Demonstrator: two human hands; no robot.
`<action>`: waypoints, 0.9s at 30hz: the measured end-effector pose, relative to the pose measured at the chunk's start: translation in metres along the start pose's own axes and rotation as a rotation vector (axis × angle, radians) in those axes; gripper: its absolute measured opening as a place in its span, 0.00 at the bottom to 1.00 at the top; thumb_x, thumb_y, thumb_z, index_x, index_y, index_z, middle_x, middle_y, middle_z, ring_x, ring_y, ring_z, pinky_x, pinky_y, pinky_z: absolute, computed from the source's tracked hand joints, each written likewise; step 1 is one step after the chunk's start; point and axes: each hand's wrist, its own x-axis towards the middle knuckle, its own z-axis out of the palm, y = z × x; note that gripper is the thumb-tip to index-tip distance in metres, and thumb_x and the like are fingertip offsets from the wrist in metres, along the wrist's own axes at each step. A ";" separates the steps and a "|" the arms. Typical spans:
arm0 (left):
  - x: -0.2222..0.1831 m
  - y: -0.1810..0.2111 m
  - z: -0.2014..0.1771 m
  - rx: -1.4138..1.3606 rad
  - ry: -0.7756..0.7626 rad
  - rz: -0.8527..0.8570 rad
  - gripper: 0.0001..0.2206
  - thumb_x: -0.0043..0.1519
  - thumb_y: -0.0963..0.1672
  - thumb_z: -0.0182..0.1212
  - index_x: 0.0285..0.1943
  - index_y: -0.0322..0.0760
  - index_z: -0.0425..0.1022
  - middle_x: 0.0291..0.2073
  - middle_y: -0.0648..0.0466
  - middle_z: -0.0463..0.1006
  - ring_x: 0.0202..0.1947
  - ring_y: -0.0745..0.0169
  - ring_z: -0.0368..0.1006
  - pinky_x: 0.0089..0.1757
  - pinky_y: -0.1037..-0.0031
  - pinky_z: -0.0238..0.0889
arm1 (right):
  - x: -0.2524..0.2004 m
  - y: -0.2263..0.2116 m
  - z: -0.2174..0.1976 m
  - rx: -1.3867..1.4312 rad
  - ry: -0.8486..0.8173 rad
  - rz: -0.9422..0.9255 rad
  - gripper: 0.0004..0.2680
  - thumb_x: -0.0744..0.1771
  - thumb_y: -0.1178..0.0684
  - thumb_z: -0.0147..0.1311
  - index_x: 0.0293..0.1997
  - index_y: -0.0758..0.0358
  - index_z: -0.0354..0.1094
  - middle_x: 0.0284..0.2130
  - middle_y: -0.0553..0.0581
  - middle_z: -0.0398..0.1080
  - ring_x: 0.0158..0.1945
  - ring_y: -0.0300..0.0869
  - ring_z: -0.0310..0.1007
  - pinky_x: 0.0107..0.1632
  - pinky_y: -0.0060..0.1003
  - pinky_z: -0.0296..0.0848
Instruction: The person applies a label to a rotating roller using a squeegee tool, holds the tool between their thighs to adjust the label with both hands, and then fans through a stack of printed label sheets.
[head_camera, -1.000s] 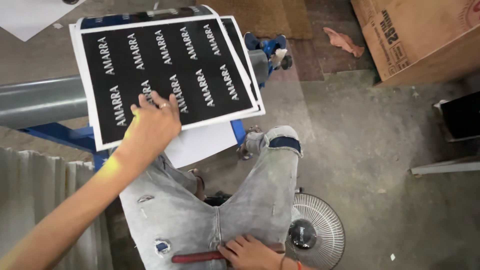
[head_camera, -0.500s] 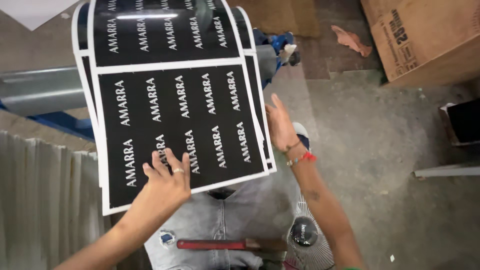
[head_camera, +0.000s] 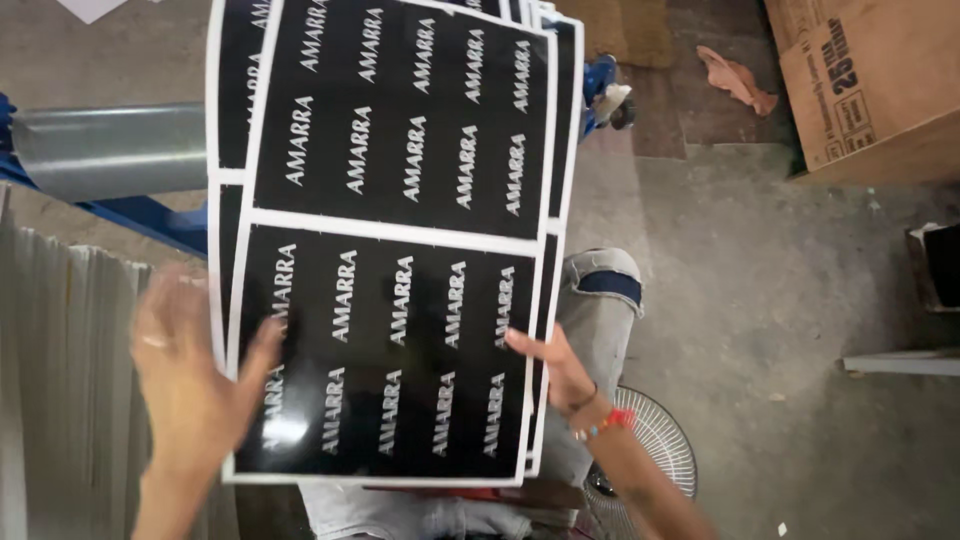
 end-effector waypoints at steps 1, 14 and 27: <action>0.009 -0.009 0.003 -0.207 -0.057 -0.187 0.29 0.60 0.47 0.66 0.67 0.27 0.61 0.62 0.28 0.68 0.59 0.29 0.67 0.56 0.51 0.60 | -0.006 0.006 0.000 0.004 -0.005 0.016 0.18 0.64 0.59 0.59 0.61 0.68 0.64 0.47 0.55 0.74 0.48 0.40 0.77 0.51 0.37 0.79; 0.018 -0.013 0.058 -0.835 -0.437 -0.428 0.51 0.52 0.51 0.72 0.79 0.24 0.45 0.64 0.29 0.66 0.58 0.40 0.70 0.52 0.61 0.68 | -0.004 0.013 0.000 0.030 0.119 -0.014 0.16 0.66 0.57 0.59 0.58 0.73 0.67 0.48 0.60 0.75 0.48 0.45 0.77 0.52 0.41 0.77; -0.037 -0.070 0.051 -1.881 -0.401 -0.964 0.39 0.61 0.46 0.64 0.80 0.25 0.52 0.67 0.35 0.69 0.60 0.47 0.70 0.53 0.63 0.65 | 0.000 0.110 0.075 -0.166 0.324 -0.453 0.10 0.69 0.56 0.51 0.53 0.71 0.70 0.49 0.59 0.72 0.56 0.46 0.70 0.61 0.43 0.66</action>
